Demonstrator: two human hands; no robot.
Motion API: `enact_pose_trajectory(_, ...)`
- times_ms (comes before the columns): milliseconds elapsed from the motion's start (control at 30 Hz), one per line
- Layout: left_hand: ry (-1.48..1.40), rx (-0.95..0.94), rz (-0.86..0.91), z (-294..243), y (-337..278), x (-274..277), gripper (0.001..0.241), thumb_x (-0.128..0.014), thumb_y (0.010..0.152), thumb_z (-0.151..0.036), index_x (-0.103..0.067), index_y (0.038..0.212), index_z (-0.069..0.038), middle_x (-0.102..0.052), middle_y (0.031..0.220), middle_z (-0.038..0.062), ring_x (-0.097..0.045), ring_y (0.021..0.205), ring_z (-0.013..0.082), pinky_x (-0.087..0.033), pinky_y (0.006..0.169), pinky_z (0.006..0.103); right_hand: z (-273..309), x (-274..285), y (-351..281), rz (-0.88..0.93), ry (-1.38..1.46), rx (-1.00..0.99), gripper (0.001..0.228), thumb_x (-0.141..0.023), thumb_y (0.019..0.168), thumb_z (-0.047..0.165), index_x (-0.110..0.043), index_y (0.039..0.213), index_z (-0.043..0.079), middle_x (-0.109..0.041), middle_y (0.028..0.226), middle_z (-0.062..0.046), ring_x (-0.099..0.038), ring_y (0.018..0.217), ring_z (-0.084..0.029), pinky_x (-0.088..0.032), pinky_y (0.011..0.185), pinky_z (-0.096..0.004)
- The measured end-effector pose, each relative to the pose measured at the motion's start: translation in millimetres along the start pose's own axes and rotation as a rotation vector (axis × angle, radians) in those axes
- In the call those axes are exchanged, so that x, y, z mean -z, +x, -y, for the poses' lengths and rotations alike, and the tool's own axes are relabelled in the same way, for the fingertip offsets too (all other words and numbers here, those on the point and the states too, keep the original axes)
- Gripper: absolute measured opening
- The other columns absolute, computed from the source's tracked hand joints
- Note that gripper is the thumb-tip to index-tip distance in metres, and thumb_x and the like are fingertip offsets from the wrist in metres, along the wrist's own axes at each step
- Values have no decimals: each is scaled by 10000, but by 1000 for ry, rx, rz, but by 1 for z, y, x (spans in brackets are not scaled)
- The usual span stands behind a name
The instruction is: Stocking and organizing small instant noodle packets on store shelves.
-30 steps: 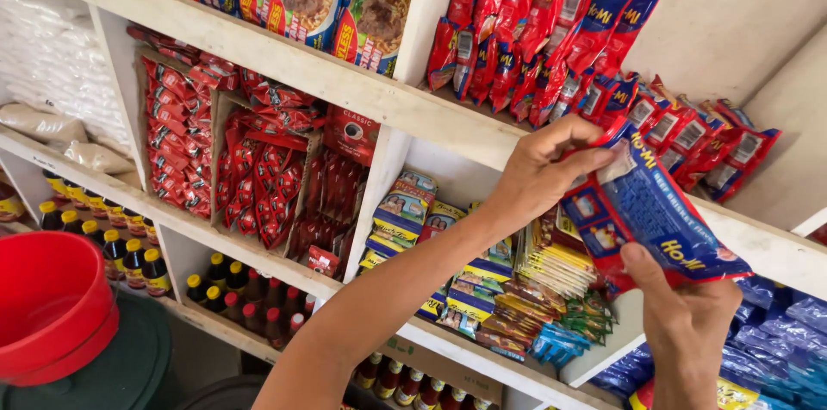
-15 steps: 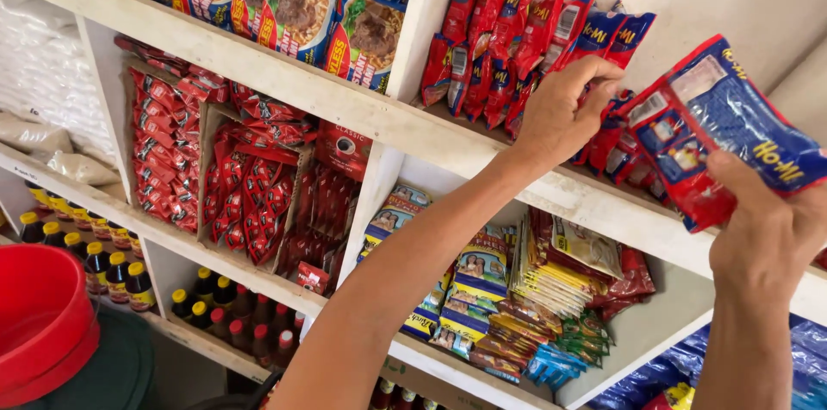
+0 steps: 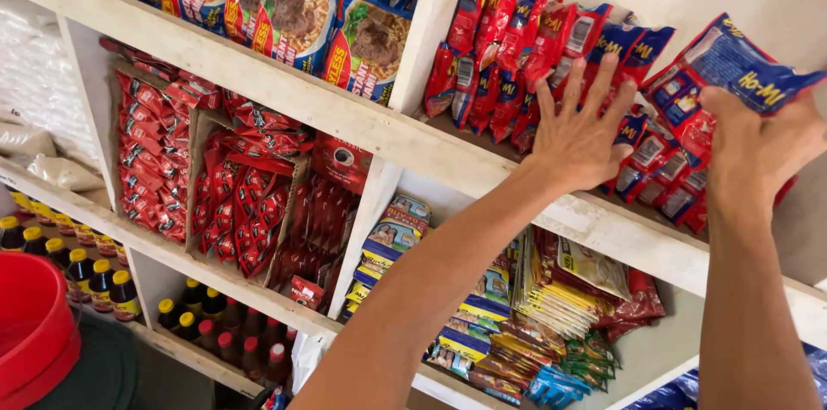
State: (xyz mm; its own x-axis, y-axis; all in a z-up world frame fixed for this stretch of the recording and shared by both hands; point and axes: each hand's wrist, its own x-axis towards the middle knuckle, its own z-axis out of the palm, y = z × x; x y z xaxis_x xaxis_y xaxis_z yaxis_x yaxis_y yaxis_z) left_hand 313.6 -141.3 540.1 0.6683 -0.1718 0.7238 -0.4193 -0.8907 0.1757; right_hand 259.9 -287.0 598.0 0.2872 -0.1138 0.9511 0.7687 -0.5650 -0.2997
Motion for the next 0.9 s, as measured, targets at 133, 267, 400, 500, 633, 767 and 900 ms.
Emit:
enact_pose_trajectory(133, -45, 49, 83, 0, -3, 5, 884, -597, 933, -572, -149, 1635, -274, 156, 1697, 140, 149, 1561, 462, 16, 1157, 802, -68, -18, 22, 47, -210, 60, 236, -770, 821, 24, -773, 1051, -30, -768, 913, -86, -716, 814, -146, -558, 756, -313)
enact_pose_trajectory(267, -49, 104, 195, -2, -5, 15, 885, -602, 936, -570, -143, 1644, -302, 189, 1712, 147, 203, 1545, 496, 47, 1157, 790, -93, -38, 36, 33, -317, 71, 276, -871, 813, 89, -723, 995, -56, -754, 895, -131, -727, 761, -195, -567, 709, -346)
enact_pose_trajectory(400, -73, 141, 270, -1, -1, 12, 885, -585, 934, -567, -113, 1636, -305, 205, 1697, 131, 237, 1512, 524, 77, 1132, 796, -115, -50, 45, 70, -362, 99, 265, -851, 801, 86, -715, 968, -70, -757, 911, -155, -744, 777, -239, -577, 745, -371)
enact_pose_trajectory(500, -91, 139, 278, -1, -1, 11, 899, -587, 929, -570, -104, 1638, -300, 196, 1695, 134, 241, 1511, 521, 91, 1128, 795, -126, -58, 51, 79, -430, 165, 256, -813, 763, 82, -704, 942, -66, -749, 899, -175, -738, 770, -291, -571, 750, -406)
enact_pose_trajectory(633, -96, 142, 278, -2, -2, 12, 892, -587, 934, -569, -115, 1642, -300, 176, 1705, 132, 229, 1520, 522, 86, 1133, 796, -141, -65, 53, 61, -421, 168, 235, -771, 790, 62, -674, 955, -74, -743, 906, -196, -749, 802, -319, -580, 769, -425)
enact_pose_trajectory(767, -92, 142, 269, -1, -3, 13, 901, -596, 930, -570, -113, 1642, -302, 173, 1707, 136, 230, 1518, 525, 83, 1134, 796, -146, -71, 50, 69, -468, 202, 214, -738, 878, 51, -663, 1018, -92, -739, 949, -231, -744, 842, -371, -569, 789, -467)
enact_pose_trajectory(900, -102, 136, 277, -2, -3, 14, 947, -626, 909, -573, -85, 1643, -319, 177, 1706, 143, 238, 1515, 531, 86, 1126, 801, -127, -73, 44, 134, -425, 101, 177, -647, 964, 23, -632, 1081, -108, -723, 971, -270, -740, 868, -413, -555, 792, -503)
